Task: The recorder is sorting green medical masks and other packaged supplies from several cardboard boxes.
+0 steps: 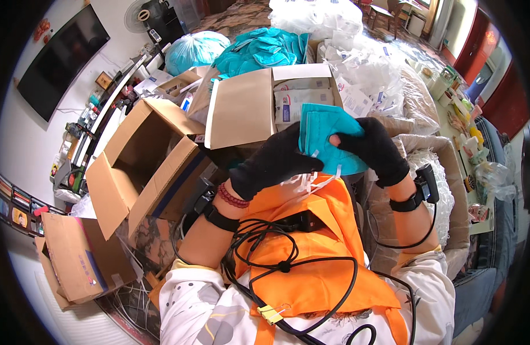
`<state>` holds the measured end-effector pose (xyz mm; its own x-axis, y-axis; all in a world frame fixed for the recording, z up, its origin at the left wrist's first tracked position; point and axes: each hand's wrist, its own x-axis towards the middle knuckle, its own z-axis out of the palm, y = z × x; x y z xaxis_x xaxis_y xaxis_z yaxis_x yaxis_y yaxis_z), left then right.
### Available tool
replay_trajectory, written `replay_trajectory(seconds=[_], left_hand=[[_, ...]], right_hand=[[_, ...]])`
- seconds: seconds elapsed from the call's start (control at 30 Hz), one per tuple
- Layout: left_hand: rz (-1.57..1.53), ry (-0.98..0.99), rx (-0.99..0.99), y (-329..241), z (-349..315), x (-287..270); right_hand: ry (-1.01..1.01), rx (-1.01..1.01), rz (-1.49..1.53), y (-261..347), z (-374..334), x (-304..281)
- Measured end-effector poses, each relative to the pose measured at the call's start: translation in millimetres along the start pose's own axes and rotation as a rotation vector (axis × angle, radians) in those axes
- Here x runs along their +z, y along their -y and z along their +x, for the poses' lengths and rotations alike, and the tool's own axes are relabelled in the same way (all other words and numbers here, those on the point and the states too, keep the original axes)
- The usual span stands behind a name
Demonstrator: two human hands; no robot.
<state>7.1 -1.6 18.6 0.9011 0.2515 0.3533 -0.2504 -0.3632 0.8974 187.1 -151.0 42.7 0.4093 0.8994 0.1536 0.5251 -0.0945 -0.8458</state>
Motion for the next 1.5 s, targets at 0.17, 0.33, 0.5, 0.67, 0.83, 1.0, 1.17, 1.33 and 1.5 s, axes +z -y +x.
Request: replay_trajectory(seconds=[0.17,0.33,0.5,0.67,0.83,1.0,1.17,1.33,1.5], left_hand=[[-0.066,0.054,0.065,18.6,-5.5,1.1],[0.070,0.119,-0.367,31.9,-6.4,-18.2],[0.575,-0.073,-0.192,46.6,-12.5,-35.3],[-0.377,0.194,-0.288,45.0,-12.8,-31.4],[-0.480,0.156,-0.434,26.2,-14.9,-23.6],[-0.471,0.118,-0.339,16.9,-5.5,-12.7],[-0.371,-0.084,-0.120,-1.2,16.4,6.2],[-0.418,-0.147,-0.035,16.3,14.6,11.7],[-0.340,-0.324,-0.062,20.8,11.7,15.1]], right_hand=[[0.035,0.000,0.053,-2.1,6.3,-3.7],[-0.145,-0.024,0.102,-2.1,10.8,-20.8],[-0.212,-0.050,0.107,-2.9,8.3,-41.3],[-0.234,-0.022,0.088,3.1,8.9,-42.9],[-0.154,-0.044,0.137,18.7,9.5,-44.5],[-0.110,0.015,0.149,3.0,13.2,-44.5],[-0.045,0.019,0.204,25.3,7.5,-24.4],[-0.087,0.067,0.210,11.1,10.9,-24.9],[-0.136,0.053,0.230,-2.5,8.6,-15.5]])
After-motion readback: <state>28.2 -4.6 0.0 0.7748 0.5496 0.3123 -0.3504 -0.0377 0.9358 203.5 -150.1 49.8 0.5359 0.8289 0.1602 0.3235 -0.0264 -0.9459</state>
